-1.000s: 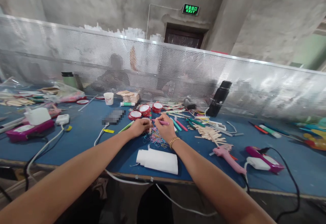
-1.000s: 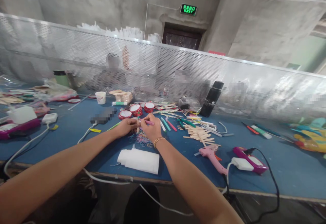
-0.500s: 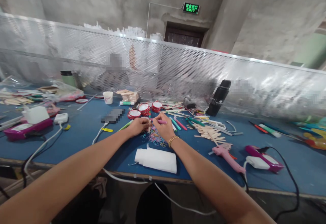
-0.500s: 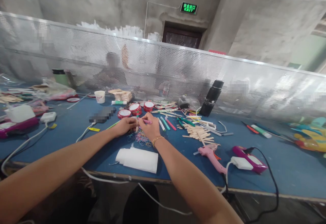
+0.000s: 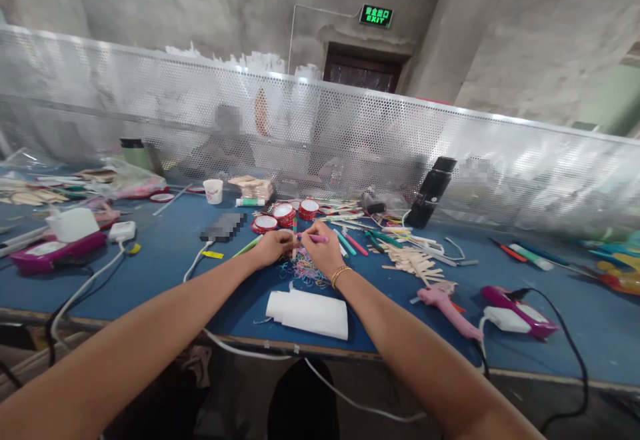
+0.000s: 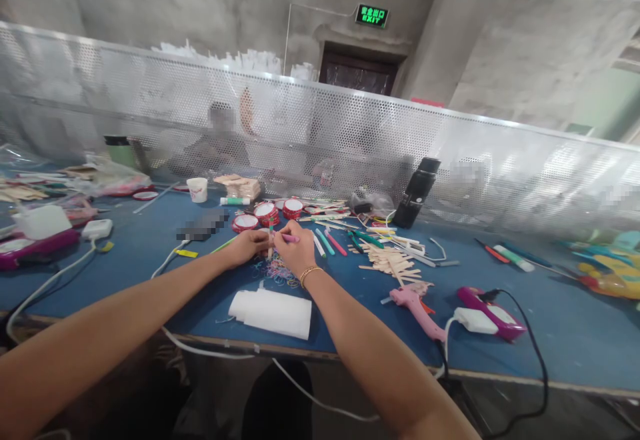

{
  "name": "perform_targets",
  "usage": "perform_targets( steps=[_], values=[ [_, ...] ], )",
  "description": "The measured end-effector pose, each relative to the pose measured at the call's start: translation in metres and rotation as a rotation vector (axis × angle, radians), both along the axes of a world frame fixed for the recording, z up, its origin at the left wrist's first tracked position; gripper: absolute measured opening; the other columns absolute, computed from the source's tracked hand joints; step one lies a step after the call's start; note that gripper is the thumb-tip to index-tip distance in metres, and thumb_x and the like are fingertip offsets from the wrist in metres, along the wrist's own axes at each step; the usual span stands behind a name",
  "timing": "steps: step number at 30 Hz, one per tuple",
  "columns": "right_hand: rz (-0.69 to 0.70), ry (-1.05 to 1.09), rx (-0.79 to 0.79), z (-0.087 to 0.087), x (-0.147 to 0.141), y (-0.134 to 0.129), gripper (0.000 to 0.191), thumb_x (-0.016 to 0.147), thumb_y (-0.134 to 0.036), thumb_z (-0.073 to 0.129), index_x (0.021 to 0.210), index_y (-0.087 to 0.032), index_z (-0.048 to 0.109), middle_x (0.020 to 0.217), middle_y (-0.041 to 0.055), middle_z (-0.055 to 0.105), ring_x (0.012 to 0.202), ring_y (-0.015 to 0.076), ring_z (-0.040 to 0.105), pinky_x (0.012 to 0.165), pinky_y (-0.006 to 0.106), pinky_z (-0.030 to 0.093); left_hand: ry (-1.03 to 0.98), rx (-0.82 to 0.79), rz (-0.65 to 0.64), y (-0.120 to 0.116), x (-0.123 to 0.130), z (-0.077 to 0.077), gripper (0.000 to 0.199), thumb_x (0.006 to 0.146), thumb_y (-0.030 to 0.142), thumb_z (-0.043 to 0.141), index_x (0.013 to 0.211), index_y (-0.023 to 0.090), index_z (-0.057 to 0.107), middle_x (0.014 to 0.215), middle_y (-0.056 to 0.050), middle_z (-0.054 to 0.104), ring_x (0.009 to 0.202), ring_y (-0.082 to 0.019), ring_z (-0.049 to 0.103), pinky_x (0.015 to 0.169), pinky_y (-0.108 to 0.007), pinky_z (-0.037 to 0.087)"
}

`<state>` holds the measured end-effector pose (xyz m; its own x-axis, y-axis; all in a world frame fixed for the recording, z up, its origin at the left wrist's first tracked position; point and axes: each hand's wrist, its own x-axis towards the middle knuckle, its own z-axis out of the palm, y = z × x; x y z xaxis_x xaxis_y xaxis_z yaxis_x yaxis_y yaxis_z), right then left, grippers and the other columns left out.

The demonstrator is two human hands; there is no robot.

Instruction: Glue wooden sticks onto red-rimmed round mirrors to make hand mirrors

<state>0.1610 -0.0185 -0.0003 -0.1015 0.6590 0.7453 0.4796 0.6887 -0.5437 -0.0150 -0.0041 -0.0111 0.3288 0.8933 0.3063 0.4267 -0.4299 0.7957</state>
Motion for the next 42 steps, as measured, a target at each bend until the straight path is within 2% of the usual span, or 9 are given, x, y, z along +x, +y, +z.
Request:
perform_targets(
  steps=[3,9,14,20,26,32,38,42],
  values=[
    [-0.027,0.018,0.027,-0.0002,0.0015,0.0008,0.017,0.079,-0.023,0.055,0.063,-0.022,0.049,0.061,-0.0036,0.058,0.061,0.0139,0.053,0.065,0.026,0.038,0.008,0.000,0.001,0.0013,-0.0005,-0.0009,0.045,0.077,0.056,0.063,0.061,0.014,0.060,0.058,0.000,0.058,0.051,-0.009,0.045,0.050,-0.023,0.031],
    [0.023,0.013,0.015,-0.0017,-0.0001,0.0015,0.016,0.080,-0.025,0.055,0.065,-0.021,0.052,0.062,-0.0035,0.058,0.060,0.0135,0.053,0.064,0.026,0.038,-0.015,0.006,-0.016,0.0046,-0.0011,-0.0045,0.045,0.077,0.057,0.062,0.063,0.014,0.061,0.058,0.000,0.059,0.052,-0.010,0.047,0.052,-0.024,0.033],
    [-0.025,0.019,0.018,-0.0015,0.0019,0.0028,0.016,0.078,-0.023,0.055,0.064,-0.022,0.050,0.061,-0.0040,0.057,0.060,0.0135,0.053,0.063,0.026,0.038,0.002,-0.004,-0.004,0.0031,-0.0013,-0.0027,0.045,0.076,0.056,0.063,0.061,0.014,0.060,0.057,0.000,0.058,0.051,-0.009,0.045,0.051,-0.023,0.031],
    [0.042,0.030,-0.006,0.0004,0.0015,-0.0001,0.017,0.080,-0.027,0.055,0.064,-0.022,0.052,0.062,-0.0033,0.058,0.062,0.0143,0.054,0.063,0.026,0.039,-0.028,0.011,-0.012,0.0021,0.0002,-0.0024,0.044,0.075,0.055,0.064,0.060,0.014,0.060,0.056,0.001,0.058,0.052,-0.010,0.046,0.051,-0.023,0.032],
    [-0.002,0.043,-0.010,0.0003,0.0033,0.0006,0.016,0.080,-0.025,0.055,0.064,-0.022,0.052,0.063,-0.0033,0.058,0.062,0.0142,0.054,0.064,0.027,0.039,-0.008,0.013,-0.002,0.0036,-0.0009,-0.0033,0.045,0.076,0.056,0.064,0.060,0.014,0.060,0.056,0.001,0.058,0.052,-0.010,0.046,0.050,-0.023,0.032],
    [0.058,0.048,-0.018,0.0004,0.0000,-0.0018,0.016,0.080,-0.026,0.056,0.065,-0.021,0.053,0.064,-0.0031,0.059,0.063,0.0140,0.055,0.064,0.026,0.040,-0.006,-0.013,-0.003,0.0021,-0.0009,-0.0025,0.045,0.076,0.057,0.063,0.062,0.014,0.061,0.057,0.001,0.057,0.051,-0.009,0.045,0.050,-0.023,0.031],
    [-0.006,0.038,-0.010,-0.0020,0.0022,0.0033,0.016,0.080,-0.025,0.054,0.065,-0.022,0.051,0.062,-0.0037,0.058,0.061,0.0137,0.053,0.064,0.026,0.039,0.022,-0.007,0.015,-0.0003,-0.0002,0.0007,0.044,0.075,0.055,0.063,0.061,0.014,0.060,0.057,0.000,0.058,0.051,-0.010,0.045,0.050,-0.022,0.032],
    [0.016,0.059,-0.020,-0.0007,0.0020,0.0012,0.016,0.079,-0.025,0.054,0.064,-0.022,0.051,0.061,-0.0040,0.058,0.060,0.0135,0.053,0.062,0.026,0.039,0.016,0.004,0.003,0.0005,-0.0006,-0.0008,0.044,0.076,0.056,0.062,0.062,0.014,0.061,0.057,0.000,0.058,0.052,-0.010,0.046,0.050,-0.023,0.032]
  ],
)
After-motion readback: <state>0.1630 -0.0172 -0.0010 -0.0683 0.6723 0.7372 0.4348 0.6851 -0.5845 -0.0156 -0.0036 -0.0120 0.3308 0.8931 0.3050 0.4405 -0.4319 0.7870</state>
